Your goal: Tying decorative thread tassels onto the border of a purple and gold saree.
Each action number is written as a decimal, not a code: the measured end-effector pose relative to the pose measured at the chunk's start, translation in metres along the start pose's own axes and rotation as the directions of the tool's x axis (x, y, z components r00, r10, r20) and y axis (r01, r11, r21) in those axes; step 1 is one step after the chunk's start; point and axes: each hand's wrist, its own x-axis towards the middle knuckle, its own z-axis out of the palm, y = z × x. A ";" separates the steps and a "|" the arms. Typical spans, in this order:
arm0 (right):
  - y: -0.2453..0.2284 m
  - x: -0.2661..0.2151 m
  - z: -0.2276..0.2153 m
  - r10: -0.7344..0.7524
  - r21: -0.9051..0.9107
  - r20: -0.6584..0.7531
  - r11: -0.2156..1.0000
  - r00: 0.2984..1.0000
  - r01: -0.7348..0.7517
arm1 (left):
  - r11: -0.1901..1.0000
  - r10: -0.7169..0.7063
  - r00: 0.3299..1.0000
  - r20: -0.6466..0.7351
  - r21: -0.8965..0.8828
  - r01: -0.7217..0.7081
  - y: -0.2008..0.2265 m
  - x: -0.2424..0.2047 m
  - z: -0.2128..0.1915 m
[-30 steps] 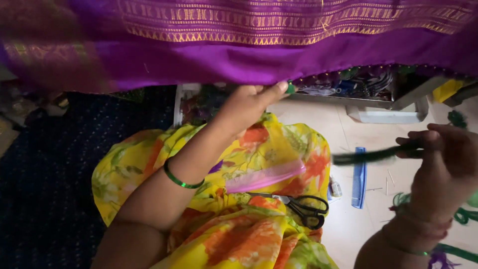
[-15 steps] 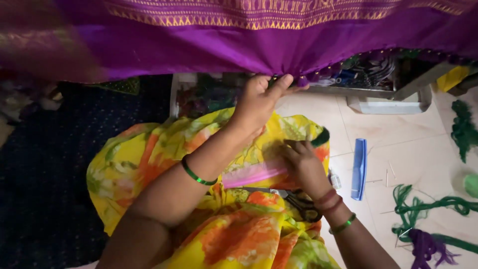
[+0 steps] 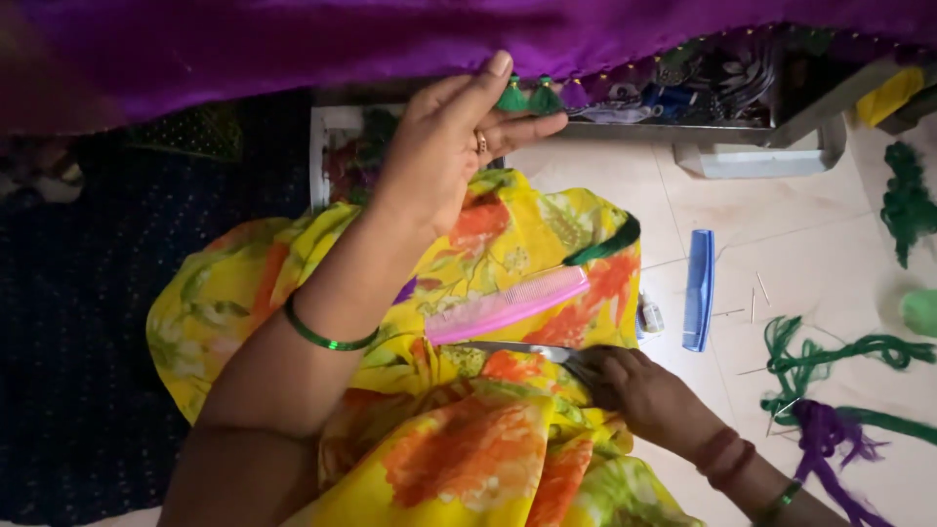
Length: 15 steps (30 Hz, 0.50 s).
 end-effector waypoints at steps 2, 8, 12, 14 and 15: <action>0.038 -0.017 0.019 0.101 -0.079 0.070 0.992 0.992 -0.095 | 0.999 -0.045 0.999 -0.027 0.010 0.045 0.008 -0.001 0.006; 0.099 -0.028 -0.025 0.281 0.141 0.278 0.934 0.919 -0.328 | 0.974 -0.110 0.987 -0.118 0.185 0.131 0.010 0.009 0.006; 0.085 -0.005 -0.101 0.533 0.181 0.352 0.768 0.770 -0.614 | 0.941 -0.084 0.993 -0.084 0.322 0.107 0.005 0.017 0.005; 0.091 -0.006 -0.133 0.438 0.275 0.271 0.818 0.857 -0.505 | 0.927 -0.095 0.992 -0.084 0.356 0.119 0.004 0.020 0.005; 0.095 -0.006 -0.150 0.341 0.353 0.182 0.853 0.922 -0.385 | 0.913 -0.107 0.990 -0.088 0.385 0.133 0.003 0.022 0.005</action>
